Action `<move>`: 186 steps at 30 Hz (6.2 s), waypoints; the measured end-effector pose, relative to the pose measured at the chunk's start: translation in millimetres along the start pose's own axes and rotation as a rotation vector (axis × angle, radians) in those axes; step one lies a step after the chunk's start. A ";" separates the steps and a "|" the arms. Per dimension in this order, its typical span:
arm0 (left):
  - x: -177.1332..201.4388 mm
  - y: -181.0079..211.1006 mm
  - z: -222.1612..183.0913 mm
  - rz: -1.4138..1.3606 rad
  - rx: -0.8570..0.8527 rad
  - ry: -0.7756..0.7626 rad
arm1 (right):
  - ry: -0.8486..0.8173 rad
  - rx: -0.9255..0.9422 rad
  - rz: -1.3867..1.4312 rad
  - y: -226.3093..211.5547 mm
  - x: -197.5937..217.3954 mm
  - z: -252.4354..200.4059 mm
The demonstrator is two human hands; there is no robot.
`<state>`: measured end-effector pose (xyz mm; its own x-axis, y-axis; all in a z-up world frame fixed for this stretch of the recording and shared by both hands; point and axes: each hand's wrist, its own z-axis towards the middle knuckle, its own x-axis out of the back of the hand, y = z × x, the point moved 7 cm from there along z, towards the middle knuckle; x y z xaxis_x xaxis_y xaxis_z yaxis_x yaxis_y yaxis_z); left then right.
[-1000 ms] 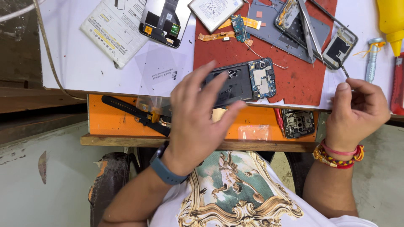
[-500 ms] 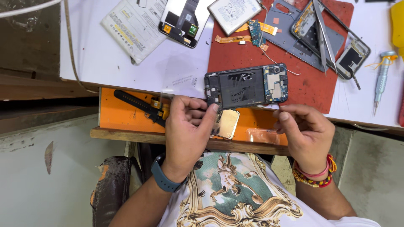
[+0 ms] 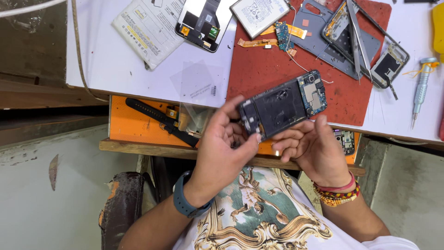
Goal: The person handles a mobile phone chassis and circuit board. The person fits the internal board into the phone frame and secures a thin wire along the edge by hand.
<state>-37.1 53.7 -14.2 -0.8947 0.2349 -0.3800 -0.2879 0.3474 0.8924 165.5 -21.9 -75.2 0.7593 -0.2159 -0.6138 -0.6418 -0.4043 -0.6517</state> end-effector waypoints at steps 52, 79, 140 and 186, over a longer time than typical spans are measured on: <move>11.5 -2.2 -16.0 -0.290 0.299 -0.317 | 0.077 0.159 -0.150 -36.5 20.6 -50.5; 27.5 -13.4 6.7 0.105 0.010 0.152 | 0.325 0.222 -0.337 -10.2 44.0 -19.3; -40.4 79.7 94.9 1.226 -0.712 -0.168 | -0.022 0.136 -0.692 21.3 21.9 1.1; -24.6 89.1 99.6 1.020 -0.757 -0.079 | 0.087 0.058 -0.711 -3.9 -29.1 12.4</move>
<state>-6.8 169.3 50.4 -0.8091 0.1512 0.5679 0.3704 -0.6191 0.6925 144.5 -3.0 -60.3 0.9999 0.0113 0.0044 0.0088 -0.4256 -0.9049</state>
